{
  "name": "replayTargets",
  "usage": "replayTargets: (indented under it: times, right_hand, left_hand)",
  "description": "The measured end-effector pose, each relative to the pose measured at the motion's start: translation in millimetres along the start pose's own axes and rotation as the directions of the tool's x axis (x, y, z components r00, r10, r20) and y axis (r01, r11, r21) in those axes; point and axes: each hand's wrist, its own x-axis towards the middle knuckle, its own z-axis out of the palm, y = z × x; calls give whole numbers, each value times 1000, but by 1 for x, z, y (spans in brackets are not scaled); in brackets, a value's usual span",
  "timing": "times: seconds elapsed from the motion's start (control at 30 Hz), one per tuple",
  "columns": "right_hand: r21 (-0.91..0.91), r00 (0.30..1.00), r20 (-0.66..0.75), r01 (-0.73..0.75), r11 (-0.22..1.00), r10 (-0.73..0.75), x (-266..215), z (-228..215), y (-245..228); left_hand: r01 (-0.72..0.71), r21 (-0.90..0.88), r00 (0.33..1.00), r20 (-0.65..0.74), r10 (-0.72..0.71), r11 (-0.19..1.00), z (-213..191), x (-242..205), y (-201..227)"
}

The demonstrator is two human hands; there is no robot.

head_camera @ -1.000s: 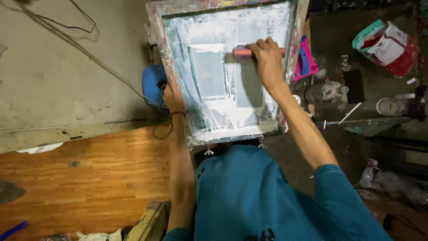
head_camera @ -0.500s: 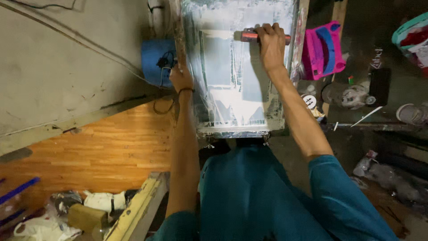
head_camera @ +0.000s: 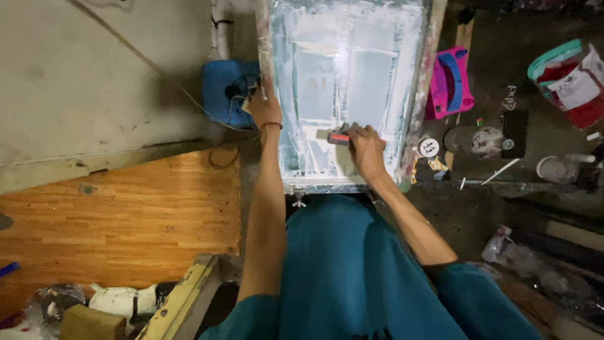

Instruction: The person spreads white paint on a rectangular screen using a squeegee. They repeatedly move the squeegee across the screen to distribute the paint evenly. At one point, they pour more paint from a plastic bottle onto the screen before continuing to spread it.

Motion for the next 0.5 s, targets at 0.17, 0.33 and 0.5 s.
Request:
replayTargets:
  times: [0.17, 0.33, 0.5]
  right_hand:
    - [-15, 992, -101, 76, 997, -77, 26, 6, -38]
    - [-268, 848, -490, 75, 961, -203, 102, -105, -92]
    - [-468, 665, -627, 95, 879, -406, 128, -103, -96]
  left_hand:
    - [-110, -63, 994, -12, 110, 992, -20, -13, 18]
    - [-148, -91, 989, -45, 144, 985, -36, -34, 26]
    - [-182, -111, 983, -54, 176, 977, -62, -57, 55]
